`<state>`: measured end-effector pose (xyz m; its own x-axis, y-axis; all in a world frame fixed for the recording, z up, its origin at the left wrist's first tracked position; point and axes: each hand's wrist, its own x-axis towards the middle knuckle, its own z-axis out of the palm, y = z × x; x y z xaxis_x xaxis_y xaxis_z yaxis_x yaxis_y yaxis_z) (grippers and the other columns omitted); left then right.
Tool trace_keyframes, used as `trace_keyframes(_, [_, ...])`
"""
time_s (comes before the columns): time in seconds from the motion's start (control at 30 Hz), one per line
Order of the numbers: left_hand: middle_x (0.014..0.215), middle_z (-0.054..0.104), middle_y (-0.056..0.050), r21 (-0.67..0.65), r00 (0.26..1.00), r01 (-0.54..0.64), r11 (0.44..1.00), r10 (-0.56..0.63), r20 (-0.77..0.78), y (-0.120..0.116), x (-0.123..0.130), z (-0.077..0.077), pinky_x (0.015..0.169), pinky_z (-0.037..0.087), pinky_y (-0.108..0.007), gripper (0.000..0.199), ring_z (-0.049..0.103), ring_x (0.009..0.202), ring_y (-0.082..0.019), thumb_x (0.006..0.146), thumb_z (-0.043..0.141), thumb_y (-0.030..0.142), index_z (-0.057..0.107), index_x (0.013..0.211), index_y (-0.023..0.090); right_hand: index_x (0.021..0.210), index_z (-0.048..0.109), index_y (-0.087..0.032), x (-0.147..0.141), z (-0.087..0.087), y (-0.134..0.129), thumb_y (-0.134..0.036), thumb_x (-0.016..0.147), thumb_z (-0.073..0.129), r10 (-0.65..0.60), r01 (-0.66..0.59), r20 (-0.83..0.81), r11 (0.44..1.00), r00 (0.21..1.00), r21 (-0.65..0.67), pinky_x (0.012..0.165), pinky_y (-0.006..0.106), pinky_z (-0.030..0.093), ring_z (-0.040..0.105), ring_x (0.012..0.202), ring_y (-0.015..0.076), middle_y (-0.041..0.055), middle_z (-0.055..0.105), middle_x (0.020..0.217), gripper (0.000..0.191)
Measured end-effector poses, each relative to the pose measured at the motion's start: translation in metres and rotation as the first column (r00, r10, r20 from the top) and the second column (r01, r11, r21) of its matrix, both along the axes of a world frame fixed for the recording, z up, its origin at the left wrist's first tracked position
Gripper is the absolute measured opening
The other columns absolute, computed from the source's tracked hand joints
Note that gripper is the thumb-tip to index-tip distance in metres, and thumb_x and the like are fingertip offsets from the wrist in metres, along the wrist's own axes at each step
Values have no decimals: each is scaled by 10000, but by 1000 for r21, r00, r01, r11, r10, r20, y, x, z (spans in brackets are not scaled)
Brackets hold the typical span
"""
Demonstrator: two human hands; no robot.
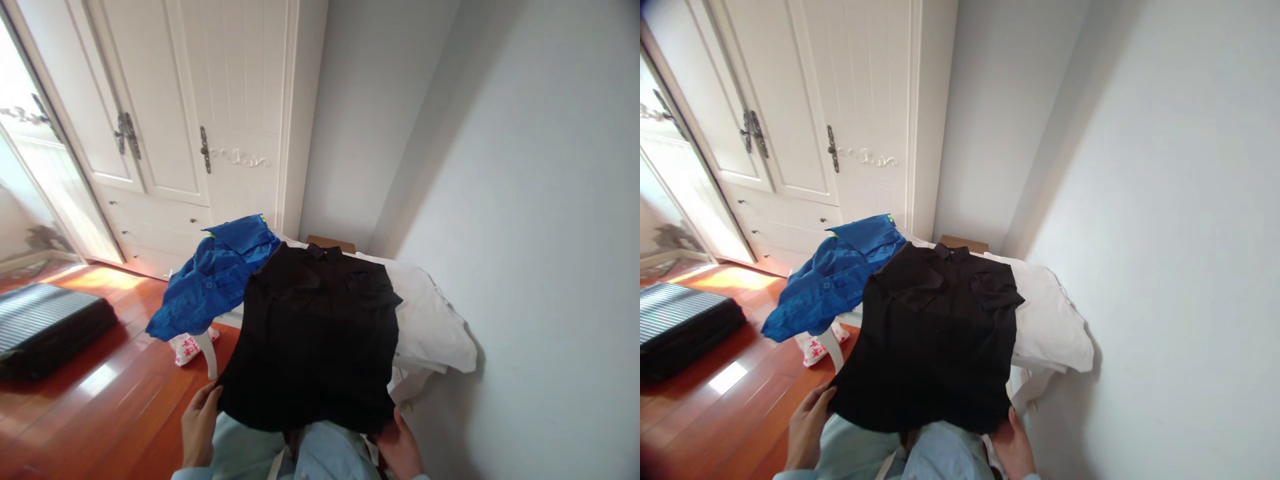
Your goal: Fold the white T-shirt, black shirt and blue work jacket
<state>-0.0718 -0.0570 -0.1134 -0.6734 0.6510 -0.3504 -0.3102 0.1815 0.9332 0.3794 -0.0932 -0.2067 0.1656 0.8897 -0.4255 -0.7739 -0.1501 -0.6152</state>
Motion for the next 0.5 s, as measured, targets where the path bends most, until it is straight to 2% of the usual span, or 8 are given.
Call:
trace_keyframes(0.07, [740, 704, -12, 14, 999, -42, 999, 41, 36, -1, -2, 0, 648, 507, -331, 535, 629, 721, -207, 389, 792, 476, 736, 818, 162, 854, 798, -274, 2, 1, 2, -645, 554, 915, -50, 50, -19, 999, 999, 6, 972, 481, 565, 747, 1004, 273, 28, 816, 906, 491])
trace_keyframes(0.1, [740, 702, -9, 22, 997, -60, 998, 59, 48, -2, -3, 0, 644, 505, -327, 533, 623, 713, -200, 391, 792, 467, 737, 824, 161, 861, 804, -283, 4, 1, 2, -653, 582, 896, -81, 82, -12, 996, 997, 19, 989, 478, 559, 747, 1021, 267, 25, 821, 932, 473])
trace_keyframes(0.2, [724, 686, 1, 54, 991, -115, 992, 111, 80, -3, -5, -1, 613, 487, -307, 525, 603, 684, -180, 402, 785, 446, 736, 838, 159, 803, 796, -301, 14, 0, 4, -553, 638, 902, -164, 161, 42, 984, 986, 79, 905, 424, 600, 770, 904, 220, -12, 820, 876, 320])
trace_keyframes(0.3, [712, 674, 1, 82, 983, -162, 983, 153, 103, -2, -5, 0, 586, 474, -293, 501, 590, 661, -170, 423, 775, 435, 732, 837, 156, 757, 792, -299, 24, 5, 5, -425, 621, 931, -216, 211, 43, 973, 975, 95, 780, 390, 634, 775, 795, 213, -14, 819, 845, 232])
trace_keyframes(0.4, [732, 683, -16, 91, 983, -163, 982, 153, 101, -2, -5, -1, 601, 499, -312, 466, 613, 673, -187, 460, 763, 428, 728, 836, 154, 885, 820, -310, 24, 21, 1, -351, 610, 930, -169, 165, 35, 982, 985, 87, 732, 368, 646, 777, 799, 216, 8, 828, 931, 299])
trace_keyframes(0.5, [752, 691, -25, 71, 987, -152, 986, 146, 73, -1, -5, -4, 615, 509, -331, 465, 624, 684, -200, 476, 749, 436, 734, 845, 154, 1041, 808, -333, 18, 40, -10, -188, 532, 946, -44, 41, 32, 996, 999, 80, 699, 261, 632, 747, 724, 136, -6, 824, 1002, 547])
